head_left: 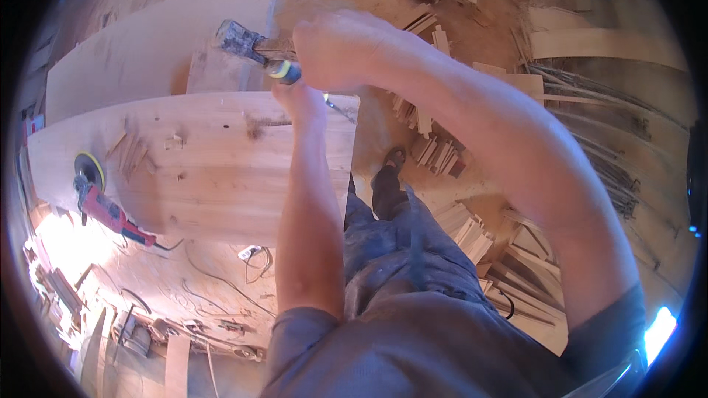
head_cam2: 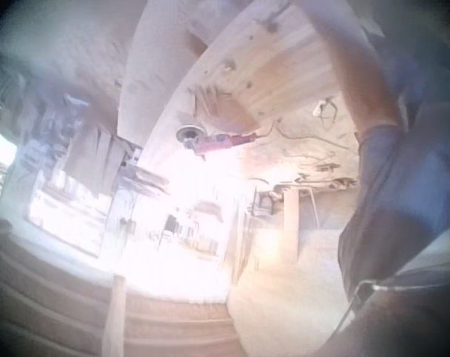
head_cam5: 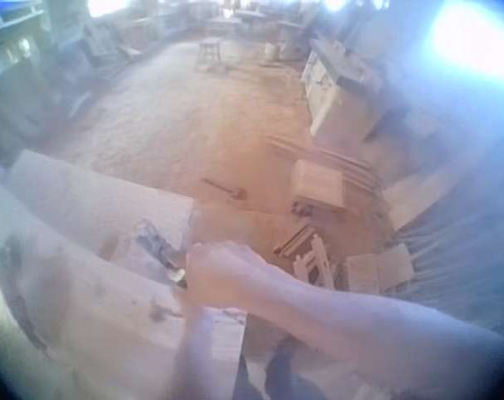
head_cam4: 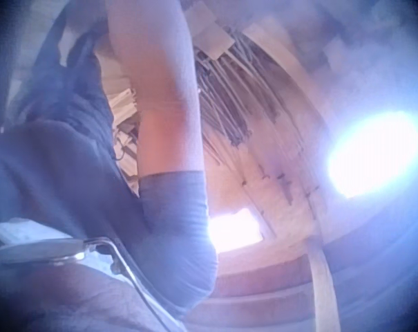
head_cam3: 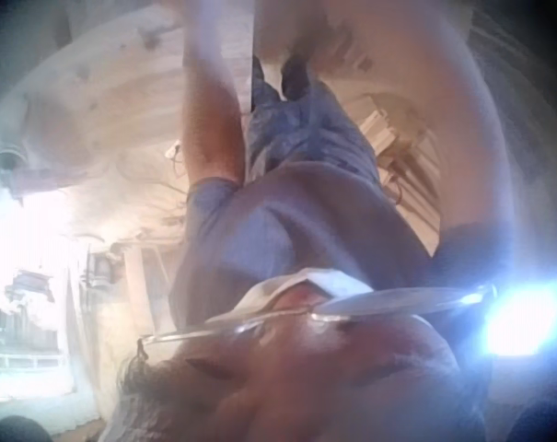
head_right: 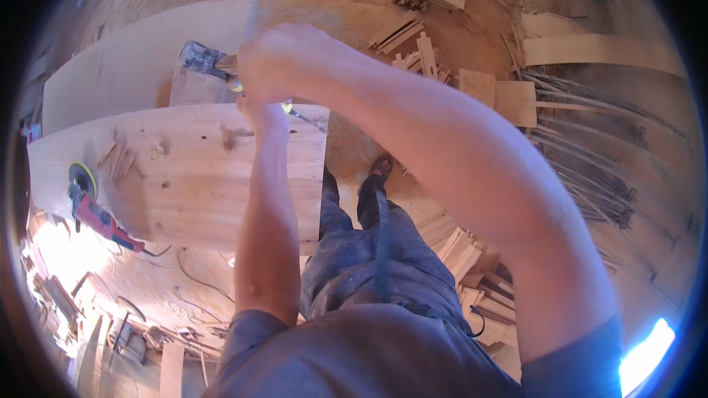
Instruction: The person applies filler from a bucket to a crack in a wooden plank and then uses a hammer and chisel to drive small wood pieces into the gap.
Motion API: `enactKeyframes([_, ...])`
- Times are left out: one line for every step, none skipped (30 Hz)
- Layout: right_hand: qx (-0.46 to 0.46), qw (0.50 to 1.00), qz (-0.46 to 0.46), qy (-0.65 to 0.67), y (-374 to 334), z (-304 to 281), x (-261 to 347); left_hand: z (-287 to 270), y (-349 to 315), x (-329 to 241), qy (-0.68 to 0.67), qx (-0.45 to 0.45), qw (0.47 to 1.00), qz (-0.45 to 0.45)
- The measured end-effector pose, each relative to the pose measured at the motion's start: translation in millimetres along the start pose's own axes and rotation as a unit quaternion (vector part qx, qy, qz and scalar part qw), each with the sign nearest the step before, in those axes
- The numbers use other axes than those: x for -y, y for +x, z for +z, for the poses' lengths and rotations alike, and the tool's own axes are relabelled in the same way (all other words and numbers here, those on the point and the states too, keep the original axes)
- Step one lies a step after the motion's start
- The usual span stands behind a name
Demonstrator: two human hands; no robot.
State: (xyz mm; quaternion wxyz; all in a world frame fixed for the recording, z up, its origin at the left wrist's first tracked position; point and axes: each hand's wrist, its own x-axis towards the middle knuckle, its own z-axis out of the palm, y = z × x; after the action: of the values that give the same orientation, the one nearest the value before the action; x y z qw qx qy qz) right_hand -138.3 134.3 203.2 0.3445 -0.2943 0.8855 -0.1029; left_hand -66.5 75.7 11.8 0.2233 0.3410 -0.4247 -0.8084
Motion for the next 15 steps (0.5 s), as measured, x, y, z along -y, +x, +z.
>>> enactKeyframes([0.004,1.0,0.002,0.021,0,9,-4,-1,-1,1,0.009,0.004,1.0,0.001])
enactKeyframes([-0.032,0.998,0.014,0.06,7,25,-12,-6,7,-1,0.035,0.037,0.999,-0.016])
enactKeyframes([-0.063,0.993,0.027,0.101,18,46,-28,-13,12,1,0.062,0.069,0.995,-0.035])
enactKeyframes([-0.104,0.985,0.041,0.134,26,56,-43,-13,23,10,0.05,0.054,0.994,-0.078])
enactKeyframes([-0.091,0.98,0.034,0.175,32,59,-53,-20,39,18,0.043,0.034,0.992,-0.115])
enactKeyframes([-0.072,0.973,0.035,0.218,29,65,-71,-27,45,28,0.038,0.014,0.986,-0.162])
enactKeyframes([-0.076,0.961,0.052,0.259,26,59,-78,-32,51,23,-0.004,0.004,0.979,-0.203])
enactKeyframes([-0.076,0.947,0.071,0.303,20,56,-84,-34,51,23,-0.012,-0.012,0.98,-0.197])
enactKeyframes([-0.089,0.927,0.108,0.348,8,43,-73,-41,53,20,-0.016,-0.032,0.981,-0.189])
enactKeyframes([-0.101,0.902,0.15,0.391,-4,29,-63,-47,49,18,-0.02,-0.052,0.981,-0.185])
enactKeyframes([-0.127,0.916,0.128,0.358,-10,19,-56,-41,39,7,-0.006,-0.031,0.985,-0.171])
enactKeyframes([-0.156,0.928,0.109,0.32,-16,5,-50,-29,23,-1,0.034,0.02,0.99,-0.132])
enactKeyframes([-0.168,0.927,0.099,0.319,-25,-15,-39,-15,6,-4,0.072,0.073,0.991,-0.091])
enactKeyframes([-0.176,0.926,0.084,0.323,-37,-35,-21,-9,-5,-6,0.114,0.122,0.985,-0.047])
enactKeyframes([-0.18,0.939,0.061,0.288,-38,-35,-20,-7,-8,-3,0.063,0.066,0.996,-0.021])
